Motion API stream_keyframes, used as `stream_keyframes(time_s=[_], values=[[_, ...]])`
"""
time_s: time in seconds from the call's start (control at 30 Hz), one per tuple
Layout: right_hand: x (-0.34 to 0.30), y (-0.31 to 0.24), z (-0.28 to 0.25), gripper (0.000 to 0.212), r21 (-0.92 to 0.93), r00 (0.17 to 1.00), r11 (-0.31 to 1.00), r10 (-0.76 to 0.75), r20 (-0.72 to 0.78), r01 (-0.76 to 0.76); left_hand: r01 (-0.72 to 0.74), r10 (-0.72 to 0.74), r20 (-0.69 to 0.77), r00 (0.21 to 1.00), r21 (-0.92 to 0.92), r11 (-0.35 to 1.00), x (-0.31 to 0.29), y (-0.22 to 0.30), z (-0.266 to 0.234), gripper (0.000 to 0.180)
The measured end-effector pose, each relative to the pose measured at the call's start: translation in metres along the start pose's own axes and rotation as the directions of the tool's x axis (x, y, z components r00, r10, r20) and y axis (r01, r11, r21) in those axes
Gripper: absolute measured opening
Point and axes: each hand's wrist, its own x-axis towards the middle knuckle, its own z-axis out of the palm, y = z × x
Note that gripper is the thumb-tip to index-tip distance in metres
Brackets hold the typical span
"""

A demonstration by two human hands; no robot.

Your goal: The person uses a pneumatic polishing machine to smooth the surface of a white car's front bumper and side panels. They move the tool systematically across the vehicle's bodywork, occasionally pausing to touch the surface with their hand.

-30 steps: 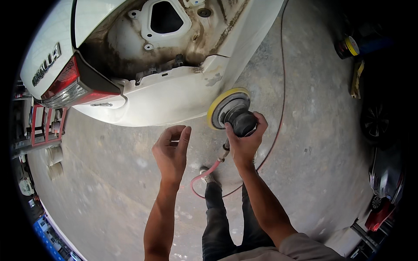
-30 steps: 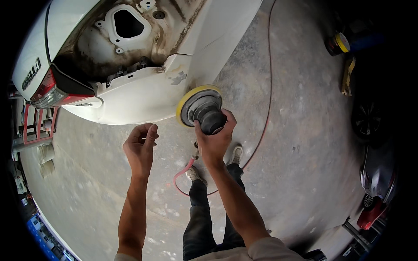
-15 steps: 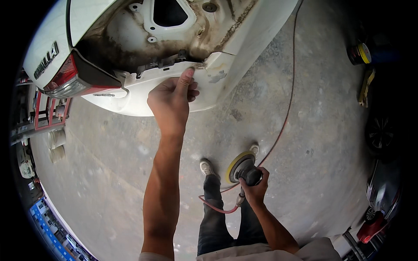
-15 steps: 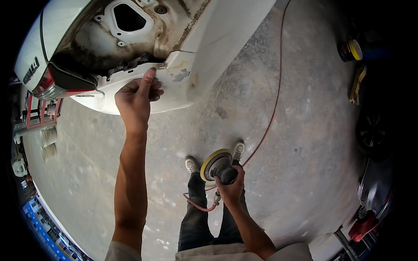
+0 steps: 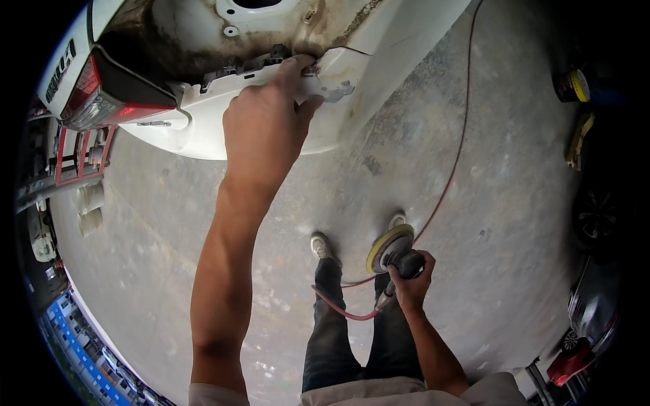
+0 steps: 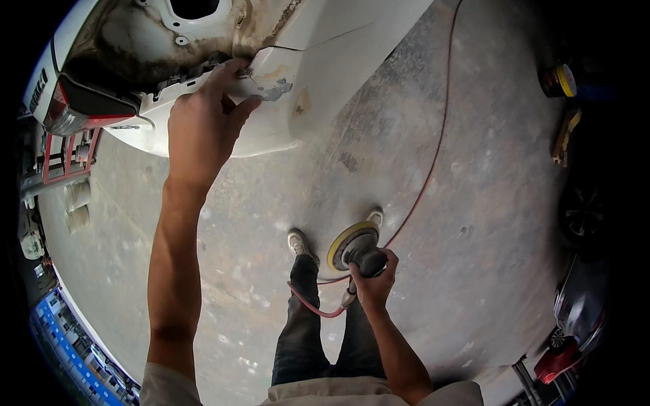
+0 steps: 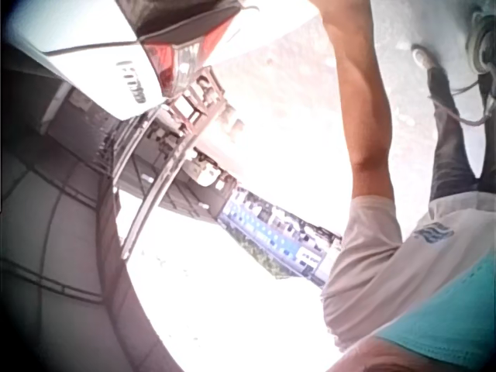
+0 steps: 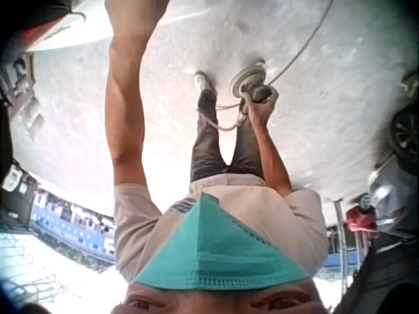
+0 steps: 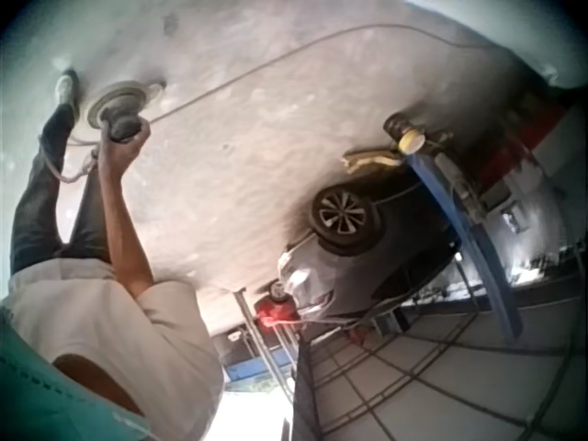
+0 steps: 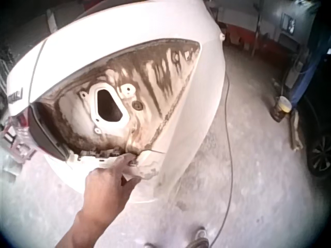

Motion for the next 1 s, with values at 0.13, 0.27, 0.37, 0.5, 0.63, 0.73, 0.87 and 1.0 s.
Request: stream_keyframes(time_s=[0.13, 0.27, 0.37, 0.5, 0.63, 0.73, 0.87, 1.0], values=[[-0.001, 0.004, -0.006, 0.067, -0.001, 1.000, 1.000, 0.020, -0.006, -0.020, -0.150, 0.158, -0.154, 0.975, 0.057, 0.987, 0.001, -0.007, 0.008, 0.037], [-0.005, 0.004, -0.007, 0.066, -0.023, 0.999, 0.999, 0.042, -0.002, -0.042, -0.183, 0.204, -0.154, 0.967, 0.141, 0.973, 0.001, -0.008, 0.008, 0.036], [-0.007, 0.007, -0.008, 0.066, -0.012, 0.998, 0.998, 0.060, 0.000, -0.060, -0.196, 0.221, -0.158, 0.963, 0.155, 0.968, -0.001, -0.009, 0.007, 0.037], [-0.006, 0.011, -0.010, 0.066, -0.001, 0.999, 0.999, 0.049, 0.016, -0.049, -0.208, 0.235, -0.128, 0.964, 0.194, 0.959, 0.004, -0.017, -0.008, 0.036], [-0.002, 0.016, -0.009, 0.066, -0.015, 0.997, 0.997, 0.073, 0.032, -0.073, -0.270, 0.291, -0.085, 0.953, 0.205, 0.941, 0.011, -0.021, -0.010, 0.034], [-0.002, 0.019, -0.006, 0.066, 0.020, 0.994, 0.994, 0.110, 0.012, -0.111, -0.295, 0.308, -0.083, 0.948, 0.144, 0.945, 0.012, -0.021, -0.010, 0.033], [-0.007, 0.027, -0.006, 0.067, 0.014, 0.993, 0.993, 0.115, 0.007, -0.115, -0.290, 0.298, -0.097, 0.950, 0.093, 0.953, 0.014, -0.019, -0.009, 0.032], [-0.007, 0.025, -0.004, 0.067, 0.018, 0.991, 0.992, 0.127, 0.028, -0.128, -0.219, 0.229, -0.128, 0.965, 0.082, 0.972, 0.013, -0.011, -0.007, 0.034]])
